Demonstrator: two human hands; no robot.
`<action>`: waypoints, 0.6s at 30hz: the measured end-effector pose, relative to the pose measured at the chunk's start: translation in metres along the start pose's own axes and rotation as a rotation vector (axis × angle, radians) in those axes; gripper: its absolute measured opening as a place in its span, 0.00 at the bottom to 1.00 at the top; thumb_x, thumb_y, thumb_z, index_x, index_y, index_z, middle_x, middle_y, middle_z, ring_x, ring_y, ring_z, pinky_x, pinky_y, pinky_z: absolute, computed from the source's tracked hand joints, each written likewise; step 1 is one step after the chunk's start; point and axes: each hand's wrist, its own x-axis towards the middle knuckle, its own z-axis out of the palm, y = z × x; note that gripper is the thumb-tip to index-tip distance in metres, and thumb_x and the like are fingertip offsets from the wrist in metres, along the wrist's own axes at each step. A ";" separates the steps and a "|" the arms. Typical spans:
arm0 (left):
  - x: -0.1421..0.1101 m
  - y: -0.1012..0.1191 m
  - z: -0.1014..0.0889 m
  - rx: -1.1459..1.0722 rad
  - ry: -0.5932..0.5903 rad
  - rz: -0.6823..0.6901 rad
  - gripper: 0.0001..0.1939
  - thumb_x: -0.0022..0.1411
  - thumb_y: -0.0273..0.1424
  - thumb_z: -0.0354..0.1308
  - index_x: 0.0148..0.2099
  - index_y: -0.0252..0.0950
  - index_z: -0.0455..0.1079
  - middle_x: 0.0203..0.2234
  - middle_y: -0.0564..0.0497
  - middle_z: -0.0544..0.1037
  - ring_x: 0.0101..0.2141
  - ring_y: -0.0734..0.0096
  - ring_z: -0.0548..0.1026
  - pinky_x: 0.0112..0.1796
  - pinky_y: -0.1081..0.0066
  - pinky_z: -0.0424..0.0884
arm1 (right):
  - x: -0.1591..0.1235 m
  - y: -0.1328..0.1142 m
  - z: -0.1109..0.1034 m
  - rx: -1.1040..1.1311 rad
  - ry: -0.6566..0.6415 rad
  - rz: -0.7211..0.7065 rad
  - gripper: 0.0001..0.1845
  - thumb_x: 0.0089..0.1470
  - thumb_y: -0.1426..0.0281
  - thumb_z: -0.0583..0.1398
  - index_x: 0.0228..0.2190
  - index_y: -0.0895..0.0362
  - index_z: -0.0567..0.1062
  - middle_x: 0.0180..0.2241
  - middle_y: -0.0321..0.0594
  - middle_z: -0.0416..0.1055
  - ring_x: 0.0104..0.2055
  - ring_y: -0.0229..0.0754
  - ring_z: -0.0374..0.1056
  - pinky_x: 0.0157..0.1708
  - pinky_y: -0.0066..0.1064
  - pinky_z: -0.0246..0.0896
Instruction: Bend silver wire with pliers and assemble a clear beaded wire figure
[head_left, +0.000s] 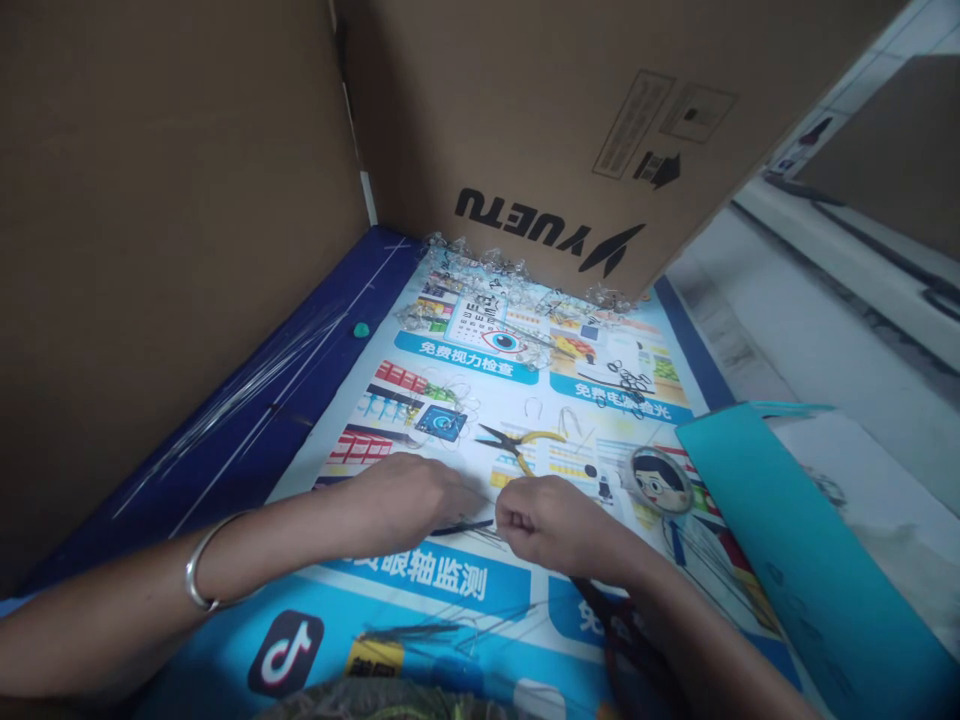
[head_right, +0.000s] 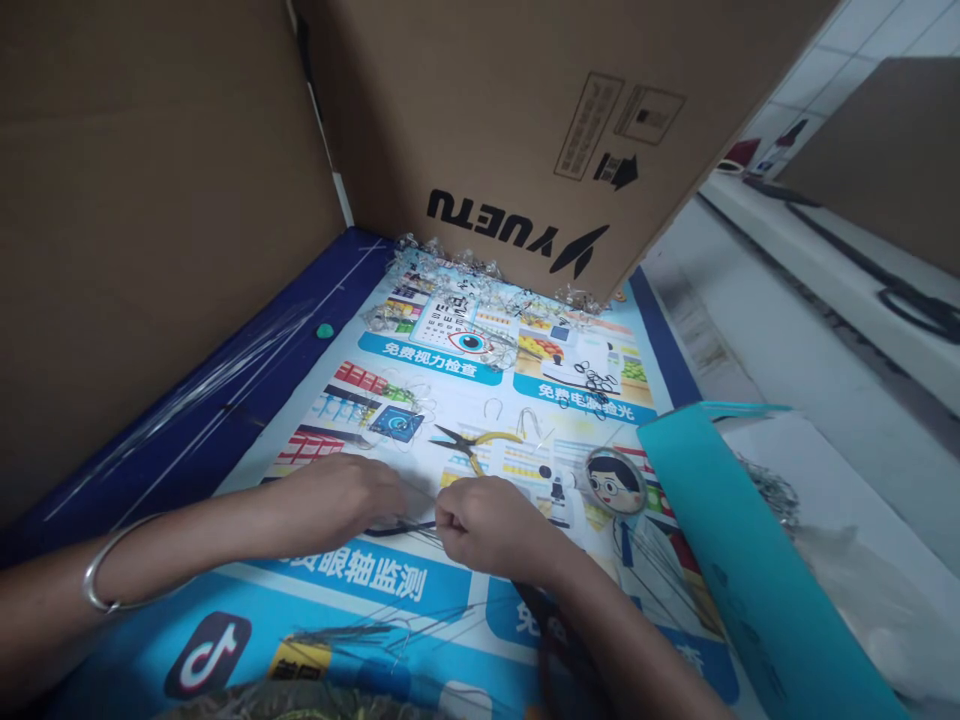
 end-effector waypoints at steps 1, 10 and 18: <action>0.000 0.001 0.000 0.009 0.001 -0.002 0.13 0.56 0.19 0.48 0.35 0.39 0.70 0.31 0.53 0.76 0.32 0.66 0.72 0.32 0.72 0.60 | 0.000 0.001 0.000 -0.002 0.006 0.005 0.06 0.45 0.77 0.53 0.22 0.56 0.68 0.24 0.33 0.68 0.26 0.34 0.58 0.26 0.25 0.44; 0.001 0.004 0.009 0.173 0.108 0.082 0.10 0.56 0.18 0.51 0.35 0.36 0.69 0.28 0.51 0.75 0.31 0.66 0.72 0.31 0.71 0.62 | 0.001 -0.008 0.009 -0.208 0.043 0.031 0.09 0.53 0.73 0.52 0.25 0.57 0.69 0.26 0.36 0.68 0.29 0.36 0.60 0.27 0.27 0.44; 0.004 0.007 0.011 0.281 0.114 0.074 0.04 0.60 0.26 0.55 0.32 0.35 0.68 0.29 0.51 0.73 0.32 0.67 0.68 0.32 0.70 0.62 | 0.002 -0.025 0.015 -0.394 0.017 0.097 0.09 0.54 0.76 0.52 0.27 0.58 0.71 0.27 0.39 0.70 0.27 0.38 0.64 0.25 0.29 0.45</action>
